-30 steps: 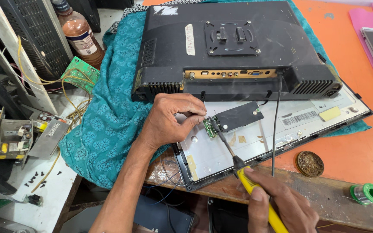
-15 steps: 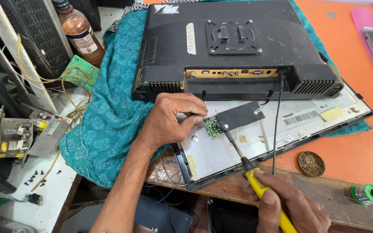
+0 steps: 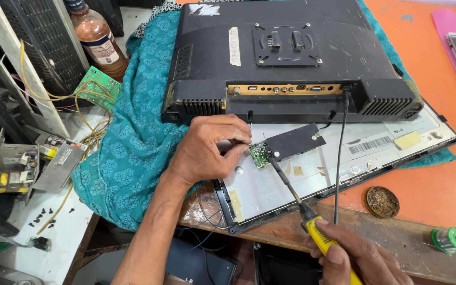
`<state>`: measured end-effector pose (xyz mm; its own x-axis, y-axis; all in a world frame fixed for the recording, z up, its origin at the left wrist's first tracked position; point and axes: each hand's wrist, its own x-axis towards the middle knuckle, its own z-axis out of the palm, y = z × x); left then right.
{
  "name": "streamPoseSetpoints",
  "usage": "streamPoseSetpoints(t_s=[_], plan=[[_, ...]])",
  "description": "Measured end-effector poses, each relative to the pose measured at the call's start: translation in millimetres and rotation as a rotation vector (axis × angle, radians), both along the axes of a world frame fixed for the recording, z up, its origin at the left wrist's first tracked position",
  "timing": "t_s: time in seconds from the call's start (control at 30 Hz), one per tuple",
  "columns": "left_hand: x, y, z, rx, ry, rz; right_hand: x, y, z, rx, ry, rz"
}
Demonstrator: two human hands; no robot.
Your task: The person solders wires to a small circuit board using a soldering iron and solder wire. They repeatedly heat joints and apply solder, then scrape the iron tip on a metal file. The board remains on the workbench throughout.
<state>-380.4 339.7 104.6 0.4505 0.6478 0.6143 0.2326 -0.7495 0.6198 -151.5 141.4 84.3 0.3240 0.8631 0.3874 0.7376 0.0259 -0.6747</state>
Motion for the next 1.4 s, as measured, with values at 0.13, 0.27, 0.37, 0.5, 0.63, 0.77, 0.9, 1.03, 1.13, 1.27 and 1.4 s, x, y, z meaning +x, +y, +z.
streamPoseSetpoints(t_s=[0.13, 0.27, 0.37, 0.5, 0.63, 0.77, 0.9, 1.03, 1.13, 1.27, 1.4], plan=[[-0.4, -1.7, 2.1, 0.026, 0.015, -0.001, 2.1, -0.3, -9.6, 0.034, 0.005, 0.044], [-0.1, -1.8, 3.3, 0.067, 0.018, -0.021, 8.8, -1.1, -19.7, 0.03, -0.054, 0.06], [0.3, -2.1, 3.0, 0.028, 0.004, -0.005, 14.2, -0.4, -27.6, 0.033, -0.022, 0.113], [0.2, -2.0, 2.4, 0.009, -0.006, 0.009, 21.1, 1.5, -37.3, 0.093, 0.018, 0.153], [0.7, -1.7, 1.7, 0.05, 0.014, 0.021, 31.2, 0.2, -47.0, 0.031, 0.082, 0.206], [0.8, -0.9, 1.0, 0.15, 0.044, 0.029, 47.2, -3.5, -61.7, -0.007, 0.127, 0.227], [0.3, -0.3, 0.0, 0.144, 0.055, 0.039, 66.3, -7.5, -81.4, -0.168, 0.171, 0.282], [-0.1, 0.1, -0.8, 0.129, 0.057, 0.035, 80.6, -11.2, -99.8, -0.273, 0.21, 0.252], [-0.5, 0.1, -1.2, 0.082, 0.032, 0.02, 89.8, -12.1, -109.0, -0.294, 0.228, 0.309], [0.7, 1.7, -2.3, 0.053, 0.018, 0.017, 104.3, -6.4, -119.1, -0.35, 0.238, 0.462], [3.0, 2.5, -3.6, 0.021, -0.008, 0.052, 113.5, -9.3, -130.7, -0.363, 0.282, 0.438]])
